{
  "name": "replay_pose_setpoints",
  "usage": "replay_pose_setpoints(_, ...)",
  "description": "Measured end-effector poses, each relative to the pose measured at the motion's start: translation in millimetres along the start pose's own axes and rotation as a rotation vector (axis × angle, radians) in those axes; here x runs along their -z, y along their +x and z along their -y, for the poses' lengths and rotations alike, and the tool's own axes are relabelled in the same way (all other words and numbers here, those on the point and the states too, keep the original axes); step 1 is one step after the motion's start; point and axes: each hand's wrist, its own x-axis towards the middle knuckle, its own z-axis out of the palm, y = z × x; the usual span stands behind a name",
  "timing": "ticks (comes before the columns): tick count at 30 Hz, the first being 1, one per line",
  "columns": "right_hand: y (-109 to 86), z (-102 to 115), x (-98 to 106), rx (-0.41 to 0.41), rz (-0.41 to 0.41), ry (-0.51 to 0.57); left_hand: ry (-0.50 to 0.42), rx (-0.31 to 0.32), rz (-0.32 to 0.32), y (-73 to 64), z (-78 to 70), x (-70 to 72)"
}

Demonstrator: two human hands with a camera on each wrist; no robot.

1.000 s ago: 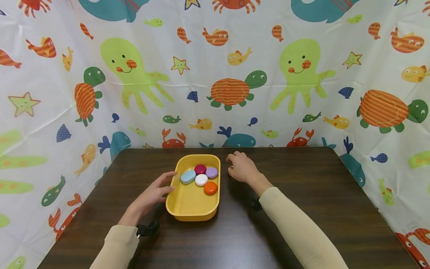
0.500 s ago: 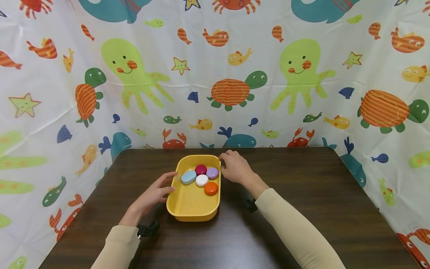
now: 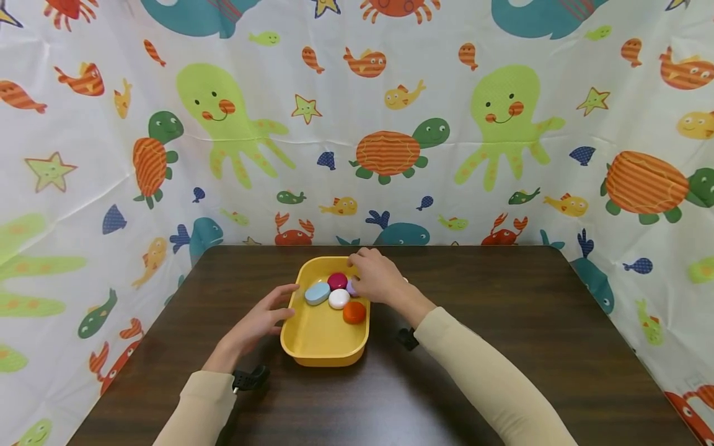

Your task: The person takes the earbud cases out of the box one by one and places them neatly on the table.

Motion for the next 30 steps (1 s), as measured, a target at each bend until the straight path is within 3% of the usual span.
replay_pose_setpoints(9,9.5,16.3,2.4,0.058,0.048,-0.014,-0.018,0.001,0.005,0.3,-1.8,1.2)
replay_pose_setpoints(30,28.2,33.6,-19.6,0.134,0.152,-0.032,-0.023,-0.01,0.01,-2.6,-0.1,0.3)
